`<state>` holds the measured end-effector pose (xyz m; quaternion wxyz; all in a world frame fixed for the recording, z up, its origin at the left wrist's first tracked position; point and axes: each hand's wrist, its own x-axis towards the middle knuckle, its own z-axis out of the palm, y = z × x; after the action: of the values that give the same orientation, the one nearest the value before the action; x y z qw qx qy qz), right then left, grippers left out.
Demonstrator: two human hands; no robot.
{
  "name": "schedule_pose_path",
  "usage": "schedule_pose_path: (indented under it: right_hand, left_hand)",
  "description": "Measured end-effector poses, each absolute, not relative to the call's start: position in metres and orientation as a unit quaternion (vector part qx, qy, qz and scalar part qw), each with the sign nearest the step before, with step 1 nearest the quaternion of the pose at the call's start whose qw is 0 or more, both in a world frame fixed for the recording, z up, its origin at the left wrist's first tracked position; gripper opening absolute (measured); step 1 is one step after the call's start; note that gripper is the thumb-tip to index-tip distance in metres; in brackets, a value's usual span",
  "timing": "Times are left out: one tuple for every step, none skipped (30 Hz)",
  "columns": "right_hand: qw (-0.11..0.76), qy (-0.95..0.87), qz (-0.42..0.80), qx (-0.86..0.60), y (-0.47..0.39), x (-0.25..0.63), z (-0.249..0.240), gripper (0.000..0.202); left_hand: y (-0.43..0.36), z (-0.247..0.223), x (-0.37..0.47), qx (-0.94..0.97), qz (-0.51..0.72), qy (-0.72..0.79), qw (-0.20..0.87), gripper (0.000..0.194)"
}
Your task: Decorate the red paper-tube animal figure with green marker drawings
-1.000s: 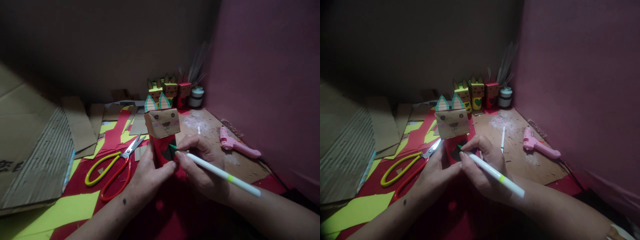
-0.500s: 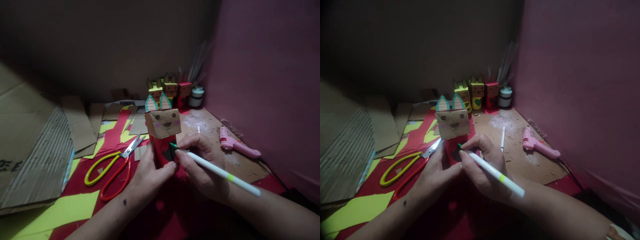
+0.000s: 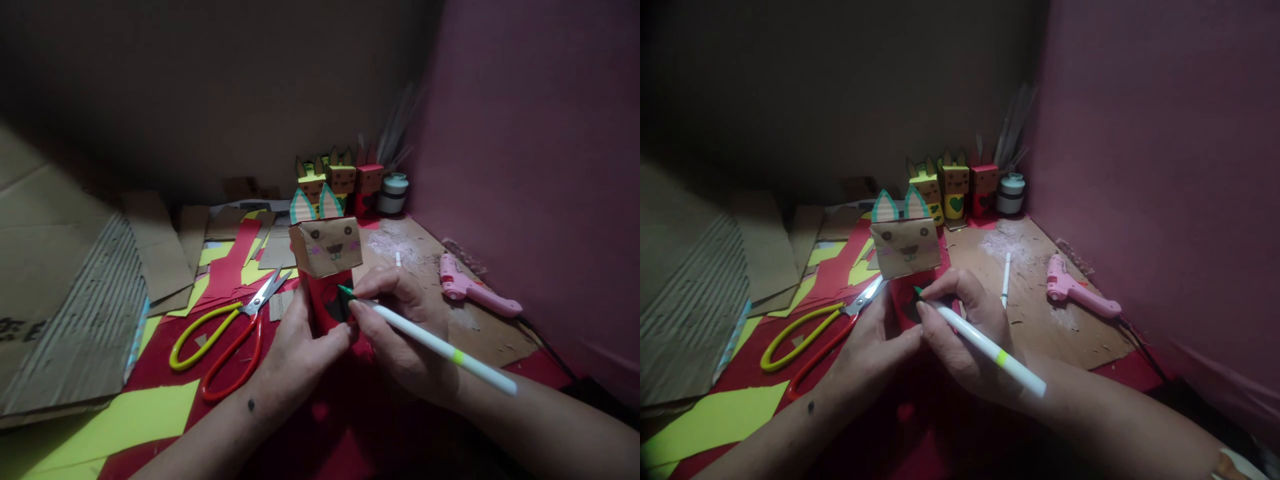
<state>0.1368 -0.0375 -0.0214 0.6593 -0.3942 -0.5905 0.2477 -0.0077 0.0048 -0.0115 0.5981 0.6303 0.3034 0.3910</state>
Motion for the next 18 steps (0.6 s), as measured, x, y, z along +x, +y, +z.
schedule_pose_path:
  right_hand:
    - [0.658,-0.593,0.247,-0.393,-0.0376,0.1371,-0.0218,0.011]
    - [0.657,-0.595,0.246,-0.392,-0.0378,0.1374,-0.0221,0.011]
    - [0.656,-0.597,0.246,-0.391,-0.038,0.1376,-0.0223,0.011]
    - [0.656,-0.599,0.248,-0.388,-0.0381,0.1377,-0.0226,0.011]
    - [0.655,-0.6,0.249,-0.386,-0.0382,0.1377,-0.0229,0.012]
    - [0.656,-0.6,0.25,-0.383,-0.0381,0.1376,-0.023,0.012]
    - [0.657,-0.602,0.25,-0.38,-0.0379,0.1375,-0.0231,0.012]
    - [0.657,-0.605,0.247,-0.376,-0.0377,0.1374,-0.0229,0.013]
    - [0.657,-0.609,0.243,-0.372,-0.0374,0.1374,-0.0225,0.013]
    - [0.656,-0.614,0.239,-0.369,-0.0372,0.1375,-0.0219,0.014]
    - [0.654,-0.618,0.235,-0.366,-0.0369,0.1376,-0.0212,0.014]
    - [0.652,-0.624,0.234,-0.362,-0.0367,0.1378,-0.0205,0.015]
    - [0.651,-0.628,0.233,-0.357,-0.0366,0.1381,-0.0199,0.015]
    - [0.65,-0.632,0.232,-0.351,-0.0364,0.1383,-0.0195,0.016]
    - [0.65,-0.636,0.231,-0.345,-0.0363,0.1386,-0.0194,0.016]
    - [0.65,-0.639,0.231,-0.339,-0.0363,0.1387,-0.0195,0.016]
    - [0.65,-0.641,0.232,-0.334,-0.0363,0.1388,-0.0197,0.016]
    - [0.65,-0.642,0.235,-0.332,-0.0364,0.1388,-0.0199,0.016]
  left_hand:
    - [0.0043,-0.0115,-0.0072,0.631,0.394,0.303,0.595,0.038]
    - [0.0039,-0.0114,-0.0067,0.632,0.397,0.302,0.593,0.039]
    - [0.0034,-0.0113,-0.0063,0.631,0.4,0.3,0.593,0.04]
    - [0.0031,-0.0112,-0.0059,0.631,0.402,0.296,0.593,0.042]
    - [0.003,-0.0111,-0.0056,0.631,0.404,0.293,0.594,0.043]
    - [0.003,-0.011,-0.0055,0.632,0.406,0.29,0.594,0.044]
    - [0.0032,-0.0109,-0.0054,0.634,0.407,0.287,0.592,0.044]
    - [0.0035,-0.0108,-0.0055,0.638,0.408,0.284,0.588,0.045]
    - [0.0038,-0.0107,-0.0056,0.642,0.408,0.283,0.584,0.045]
    - [0.0041,-0.0107,-0.0058,0.645,0.407,0.283,0.581,0.045]
    - [0.0042,-0.0106,-0.0059,0.645,0.406,0.285,0.581,0.046]
    - [0.0041,-0.0106,-0.0061,0.644,0.406,0.286,0.582,0.046]
    - [0.004,-0.0107,-0.0062,0.642,0.406,0.289,0.582,0.047]
    - [0.0037,-0.0108,-0.0063,0.64,0.407,0.291,0.583,0.048]
    - [0.0034,-0.011,-0.0064,0.639,0.406,0.291,0.584,0.048]
    - [0.0032,-0.0112,-0.0066,0.638,0.405,0.291,0.586,0.049]
    - [0.0031,-0.0114,-0.0068,0.637,0.404,0.292,0.587,0.05]
    - [0.0031,-0.0115,-0.0071,0.636,0.404,0.294,0.588,0.05]
